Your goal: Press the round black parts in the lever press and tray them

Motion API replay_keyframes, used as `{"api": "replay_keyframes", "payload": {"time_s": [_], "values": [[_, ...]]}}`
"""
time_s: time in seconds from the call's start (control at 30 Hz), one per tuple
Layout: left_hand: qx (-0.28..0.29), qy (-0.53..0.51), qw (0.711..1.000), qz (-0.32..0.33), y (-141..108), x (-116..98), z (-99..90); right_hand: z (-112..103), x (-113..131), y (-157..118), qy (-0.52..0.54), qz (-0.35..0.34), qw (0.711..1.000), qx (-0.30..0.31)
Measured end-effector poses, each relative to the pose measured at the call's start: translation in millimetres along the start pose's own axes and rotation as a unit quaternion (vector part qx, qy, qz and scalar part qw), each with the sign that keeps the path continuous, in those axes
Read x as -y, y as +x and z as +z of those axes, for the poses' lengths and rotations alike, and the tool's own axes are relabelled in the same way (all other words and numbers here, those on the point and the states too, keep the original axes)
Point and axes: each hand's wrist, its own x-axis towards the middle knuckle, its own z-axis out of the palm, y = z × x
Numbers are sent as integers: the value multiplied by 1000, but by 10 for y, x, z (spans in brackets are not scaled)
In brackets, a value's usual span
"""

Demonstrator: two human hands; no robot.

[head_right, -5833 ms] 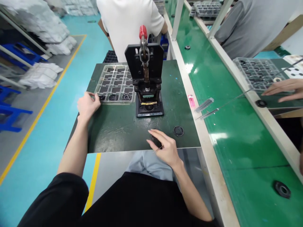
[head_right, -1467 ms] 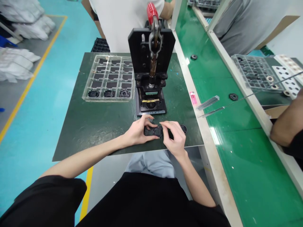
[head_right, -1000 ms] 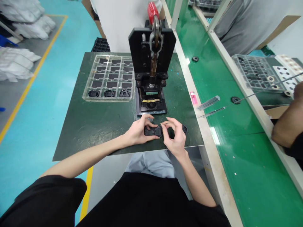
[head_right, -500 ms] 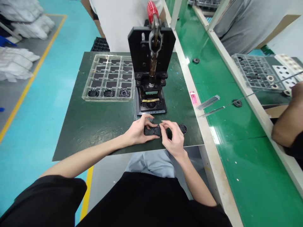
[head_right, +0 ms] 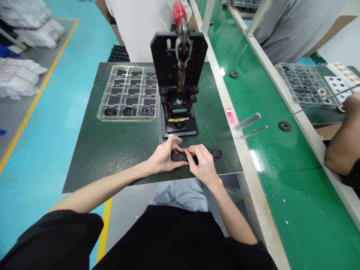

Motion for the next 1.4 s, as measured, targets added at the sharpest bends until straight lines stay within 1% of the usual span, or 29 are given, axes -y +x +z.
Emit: {"api": "replay_keyframes", "payload": {"time_s": [0.1, 0.2, 0.27, 0.3, 0.33, 0.4, 0.43, 0.47, 0.5, 0.57, 0.63, 0.7, 0.77, 0.83, 0.9, 1.0, 1.1, 1.23, 1.4], "values": [[-1, 3, 1000, -11, -1, 2, 4, 1, -3, -9, 5, -4, 1000, 6], [-2, 11, 1000, -19, 5, 11, 3, 18, -7, -9, 13, 6, 1000, 11], [0, 15, 1000, -22, 18, 24, 1, 38, -13, -2, 41, 30, 999, 9], [0, 15, 1000, -24, 26, 33, 0, 44, -17, 4, 67, 53, 996, -13], [0, 16, 1000, -27, 35, 43, 0, 43, -22, 11, 96, 79, 991, -55], [0, 17, 999, -30, 49, 61, 4, 3, -40, 20, 139, 124, 965, -184], [-2, 19, 999, -30, 52, 68, 8, -40, -55, 21, 137, 136, 948, -252], [-5, 21, 999, -29, 51, 71, 11, -99, -76, 16, 116, 139, 934, -308], [-8, 23, 999, -28, 47, 70, 13, -171, -105, 4, 82, 135, 925, -346], [-13, 23, 999, -27, 33, 47, 7, -330, -190, -44, 13, 141, 911, -387], [-17, 19, 1000, -14, 28, -1, -28, -465, -303, -130, -23, 167, 905, -389], [-43, 25, 999, 18, 63, -59, -102, -534, -424, -247, -45, 193, 909, -367], [-109, 50, 991, 53, 160, -98, -210, -529, -527, -369, -82, 196, 922, -325], [-179, 82, 978, 73, 310, -88, -328, -480, -591, -464, -127, 174, 936, -280], [-212, 106, 969, 74, 468, -27, -422, -427, -615, -514, -161, 143, 942, -258], [-216, 130, 967, 49, 613, 97, -487, -390, -610, -523, -182, 131, 935, -274], [-218, 144, 965, 35, 621, 166, -493, -388, -602, -515, -187, 146, 933, -273], [-218, 150, 964, 32, 581, 172, -502, -385, -602, -522, -184, 146, 934, -270], [-205, 157, 966, 26, 591, 165, -529, -381, -583, -507, -190, 136, 932, -278]]}}
